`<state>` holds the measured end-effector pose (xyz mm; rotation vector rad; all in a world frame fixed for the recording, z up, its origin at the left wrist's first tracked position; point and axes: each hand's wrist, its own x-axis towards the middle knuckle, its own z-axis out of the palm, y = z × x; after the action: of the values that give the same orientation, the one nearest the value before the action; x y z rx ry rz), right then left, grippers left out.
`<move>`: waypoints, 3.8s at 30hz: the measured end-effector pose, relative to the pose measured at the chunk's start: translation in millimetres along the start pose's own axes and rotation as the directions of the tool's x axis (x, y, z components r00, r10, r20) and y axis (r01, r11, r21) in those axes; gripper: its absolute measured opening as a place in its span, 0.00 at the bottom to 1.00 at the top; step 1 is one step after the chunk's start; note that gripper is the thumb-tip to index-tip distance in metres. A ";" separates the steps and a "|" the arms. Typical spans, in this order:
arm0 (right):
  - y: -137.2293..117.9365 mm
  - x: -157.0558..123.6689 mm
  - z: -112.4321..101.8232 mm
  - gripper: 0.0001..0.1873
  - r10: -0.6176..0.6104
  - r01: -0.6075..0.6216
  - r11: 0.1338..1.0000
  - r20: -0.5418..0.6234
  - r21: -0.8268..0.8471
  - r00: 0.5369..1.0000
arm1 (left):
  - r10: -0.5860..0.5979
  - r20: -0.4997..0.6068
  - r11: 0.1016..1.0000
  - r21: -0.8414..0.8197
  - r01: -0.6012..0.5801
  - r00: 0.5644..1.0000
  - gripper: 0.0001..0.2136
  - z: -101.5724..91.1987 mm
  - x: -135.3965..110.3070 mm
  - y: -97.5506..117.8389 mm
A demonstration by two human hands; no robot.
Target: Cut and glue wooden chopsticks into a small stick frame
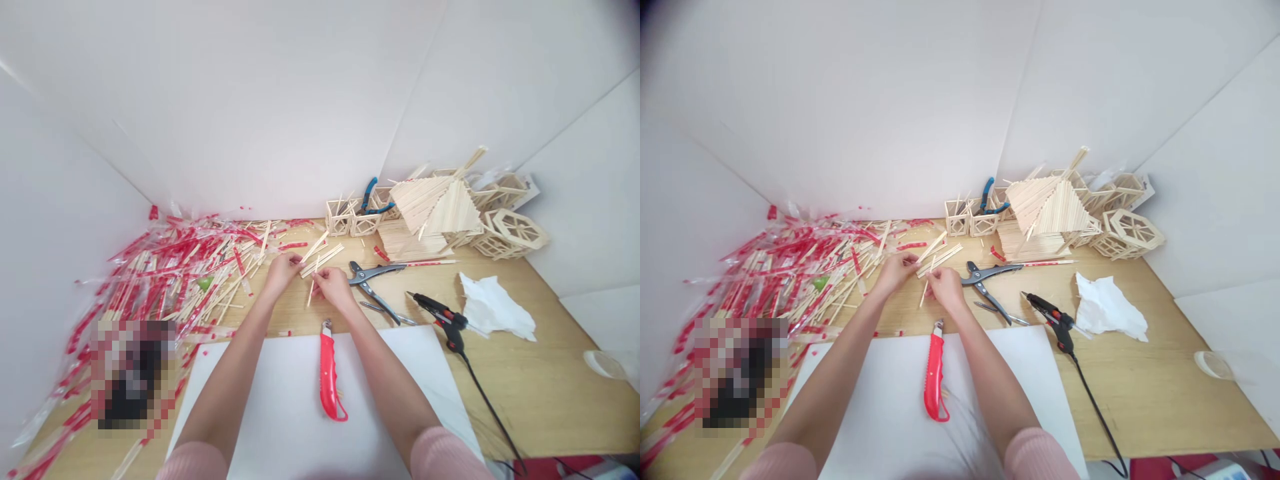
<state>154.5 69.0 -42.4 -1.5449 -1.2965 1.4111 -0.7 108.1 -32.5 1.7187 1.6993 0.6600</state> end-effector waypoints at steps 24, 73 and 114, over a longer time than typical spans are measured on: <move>-3.6 -1.3 -23.3 0.13 0.093 -0.079 0.967 0.048 -0.243 0.994 | 0.200 0.035 0.799 0.573 -0.184 0.979 0.09 36.5 -21.7 36.6; -66.2 -47.5 -33.6 0.17 -0.351 0.348 0.936 -0.041 -0.058 0.936 | -0.079 0.114 0.491 -0.860 0.138 0.990 0.16 -5.7 -74.4 60.7; -79.4 -63.1 -31.4 0.16 -0.587 0.526 0.730 -0.006 -0.436 0.810 | -0.076 0.053 0.489 -0.868 0.084 0.996 0.15 -6.0 -76.8 64.4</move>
<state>171.8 36.3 57.1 -1.2995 -1.8585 0.6467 35.5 33.7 24.4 0.8666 1.0587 1.2075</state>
